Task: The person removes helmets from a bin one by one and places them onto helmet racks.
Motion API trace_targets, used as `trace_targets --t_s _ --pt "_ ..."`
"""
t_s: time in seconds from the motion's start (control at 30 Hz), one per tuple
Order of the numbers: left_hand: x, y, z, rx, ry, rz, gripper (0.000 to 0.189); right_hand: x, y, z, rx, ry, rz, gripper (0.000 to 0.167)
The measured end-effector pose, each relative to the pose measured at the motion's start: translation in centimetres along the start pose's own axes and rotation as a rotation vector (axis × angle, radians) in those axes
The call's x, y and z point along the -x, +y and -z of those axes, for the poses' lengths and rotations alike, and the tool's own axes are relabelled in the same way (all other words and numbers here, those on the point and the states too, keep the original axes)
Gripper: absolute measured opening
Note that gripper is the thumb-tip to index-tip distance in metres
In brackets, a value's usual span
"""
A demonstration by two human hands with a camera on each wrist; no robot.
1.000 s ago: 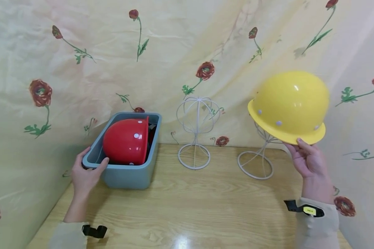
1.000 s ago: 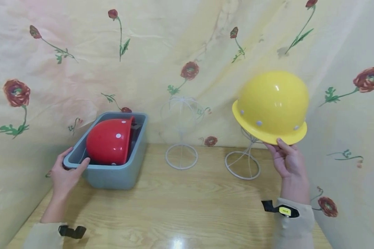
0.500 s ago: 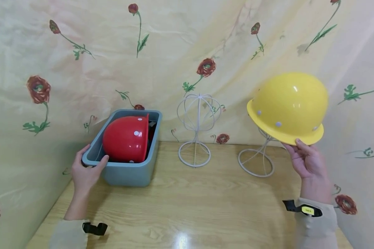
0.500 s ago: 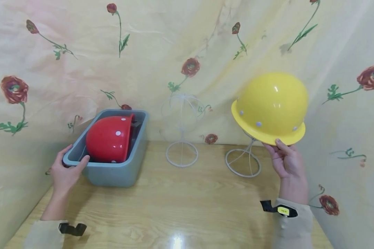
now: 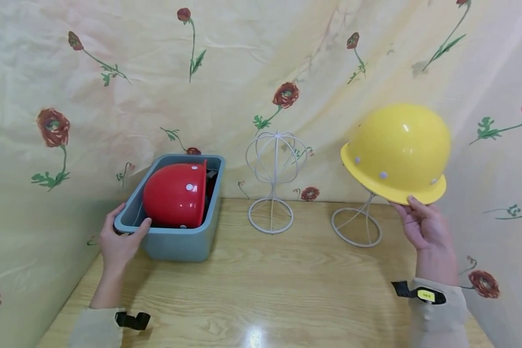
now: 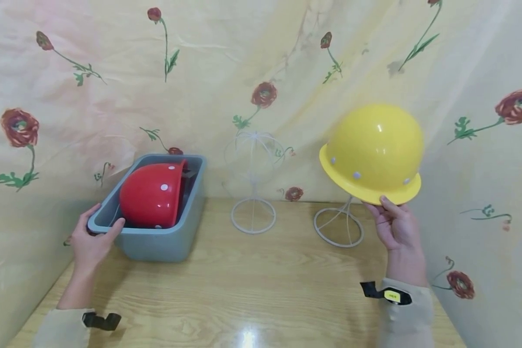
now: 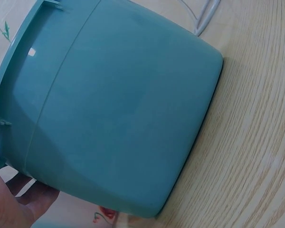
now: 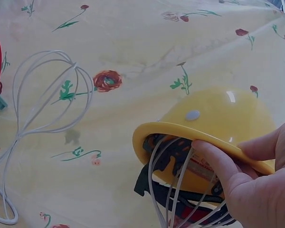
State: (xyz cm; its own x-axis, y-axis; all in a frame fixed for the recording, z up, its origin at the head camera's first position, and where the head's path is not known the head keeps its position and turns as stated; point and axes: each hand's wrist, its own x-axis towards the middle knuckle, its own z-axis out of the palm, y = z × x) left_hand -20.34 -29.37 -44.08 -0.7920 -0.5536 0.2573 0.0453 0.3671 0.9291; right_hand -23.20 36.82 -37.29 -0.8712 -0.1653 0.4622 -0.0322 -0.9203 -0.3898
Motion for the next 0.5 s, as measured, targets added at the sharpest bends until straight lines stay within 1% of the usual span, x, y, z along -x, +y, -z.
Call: trace_targets --t_s 0.3,0.5 --pt "0.03 -0.31 -0.01 0.006 0.034 -0.025 0.074 0.33 0.54 0.34 0.044 -0.009 0.026 0.060" --pt "0.04 -0.44 0.03 0.009 0.032 -0.026 0.074 0.61 0.83 0.57 0.048 0.004 0.025 0.059"
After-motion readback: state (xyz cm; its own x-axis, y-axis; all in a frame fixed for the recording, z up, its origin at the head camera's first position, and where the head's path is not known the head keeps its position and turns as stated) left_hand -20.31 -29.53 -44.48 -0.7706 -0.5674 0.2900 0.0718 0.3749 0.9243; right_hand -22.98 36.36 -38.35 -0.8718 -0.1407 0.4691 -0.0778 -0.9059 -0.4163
